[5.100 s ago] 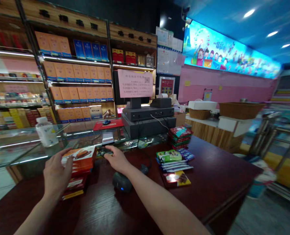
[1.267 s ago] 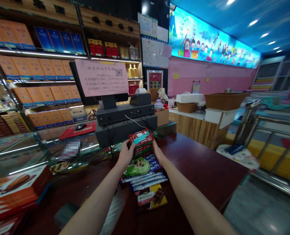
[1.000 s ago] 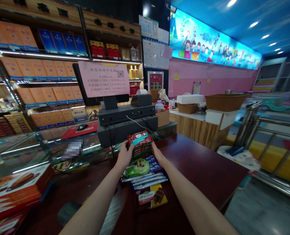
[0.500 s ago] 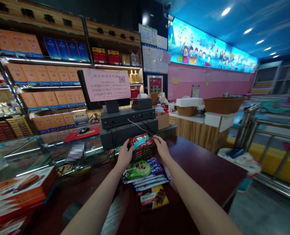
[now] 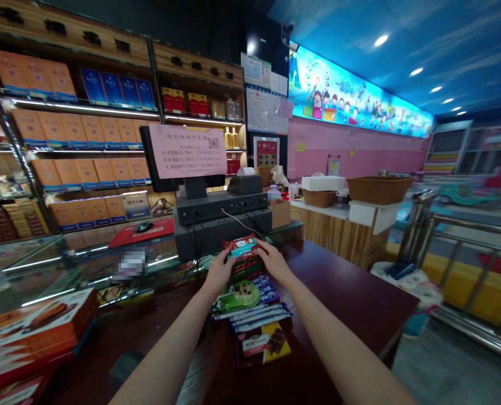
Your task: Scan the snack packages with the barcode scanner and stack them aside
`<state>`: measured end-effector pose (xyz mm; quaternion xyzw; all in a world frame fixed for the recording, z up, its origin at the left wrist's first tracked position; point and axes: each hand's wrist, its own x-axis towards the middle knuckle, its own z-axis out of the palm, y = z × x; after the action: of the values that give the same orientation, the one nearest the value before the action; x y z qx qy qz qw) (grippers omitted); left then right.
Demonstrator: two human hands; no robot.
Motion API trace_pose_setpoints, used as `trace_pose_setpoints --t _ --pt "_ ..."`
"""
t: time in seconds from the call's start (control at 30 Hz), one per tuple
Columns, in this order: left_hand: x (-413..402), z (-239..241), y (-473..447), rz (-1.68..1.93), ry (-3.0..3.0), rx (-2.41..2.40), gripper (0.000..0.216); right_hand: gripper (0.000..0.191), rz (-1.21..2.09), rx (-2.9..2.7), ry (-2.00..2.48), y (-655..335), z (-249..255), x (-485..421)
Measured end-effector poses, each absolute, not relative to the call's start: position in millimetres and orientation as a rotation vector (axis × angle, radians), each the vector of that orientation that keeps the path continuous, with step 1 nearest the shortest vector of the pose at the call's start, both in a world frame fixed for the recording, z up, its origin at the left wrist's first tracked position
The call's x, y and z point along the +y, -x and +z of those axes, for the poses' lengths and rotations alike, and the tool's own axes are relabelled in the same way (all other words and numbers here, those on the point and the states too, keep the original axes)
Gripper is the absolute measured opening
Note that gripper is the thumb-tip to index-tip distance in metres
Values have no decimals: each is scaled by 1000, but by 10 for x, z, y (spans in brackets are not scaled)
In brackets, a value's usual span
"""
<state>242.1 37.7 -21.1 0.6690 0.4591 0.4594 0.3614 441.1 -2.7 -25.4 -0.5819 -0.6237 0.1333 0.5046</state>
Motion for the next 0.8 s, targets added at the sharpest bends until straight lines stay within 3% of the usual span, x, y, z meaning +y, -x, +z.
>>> trace_pose_setpoints --t 0.27,0.67,0.8 --pt "252 -174 -2206 1179 -1737 1104 42 39 280 -1506 1529 -4229 -126 -219" --pt "13 -128 -1353 1280 -1763 1073 46 29 308 -1523 1266 -3539 -215 -264" --pt "-115 -112 -982 1310 -1772 1107 51 34 406 -1555 1164 -3209 -202 -325"
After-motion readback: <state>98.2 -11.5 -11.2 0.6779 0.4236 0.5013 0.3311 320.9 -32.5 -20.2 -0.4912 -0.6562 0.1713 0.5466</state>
